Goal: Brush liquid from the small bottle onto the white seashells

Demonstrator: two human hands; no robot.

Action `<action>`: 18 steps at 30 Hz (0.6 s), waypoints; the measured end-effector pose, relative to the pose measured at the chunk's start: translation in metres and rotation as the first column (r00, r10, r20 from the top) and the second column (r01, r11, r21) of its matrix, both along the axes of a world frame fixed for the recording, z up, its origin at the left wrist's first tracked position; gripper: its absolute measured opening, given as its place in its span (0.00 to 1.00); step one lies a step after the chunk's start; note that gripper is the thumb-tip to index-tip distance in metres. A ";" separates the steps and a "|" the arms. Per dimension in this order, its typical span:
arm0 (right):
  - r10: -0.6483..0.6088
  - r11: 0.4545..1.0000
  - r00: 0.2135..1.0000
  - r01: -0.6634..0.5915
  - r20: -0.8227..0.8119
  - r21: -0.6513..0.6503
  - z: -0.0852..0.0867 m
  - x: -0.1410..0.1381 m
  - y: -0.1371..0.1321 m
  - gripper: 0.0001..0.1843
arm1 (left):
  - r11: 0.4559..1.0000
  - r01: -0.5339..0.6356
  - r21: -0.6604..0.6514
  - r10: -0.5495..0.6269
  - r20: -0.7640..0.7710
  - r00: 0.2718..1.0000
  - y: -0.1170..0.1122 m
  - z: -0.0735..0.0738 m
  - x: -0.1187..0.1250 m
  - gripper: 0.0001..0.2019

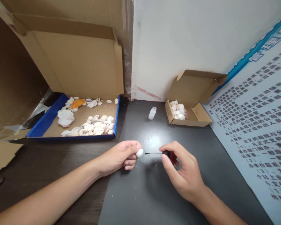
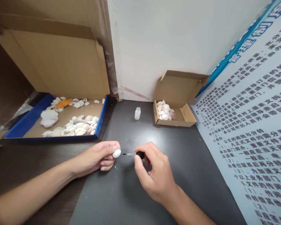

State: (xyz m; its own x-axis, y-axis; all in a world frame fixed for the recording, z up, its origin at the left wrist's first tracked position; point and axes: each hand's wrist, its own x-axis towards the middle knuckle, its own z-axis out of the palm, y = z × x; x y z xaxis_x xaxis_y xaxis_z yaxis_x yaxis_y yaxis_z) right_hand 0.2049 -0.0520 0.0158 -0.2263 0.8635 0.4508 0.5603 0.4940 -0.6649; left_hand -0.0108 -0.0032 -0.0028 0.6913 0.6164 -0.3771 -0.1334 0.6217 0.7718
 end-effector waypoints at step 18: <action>0.035 0.997 0.999 -0.035 -0.004 0.068 0.000 0.000 -0.003 0.09 | 1.000 -0.028 -0.008 0.028 0.039 0.999 0.001 0.003 0.001 0.12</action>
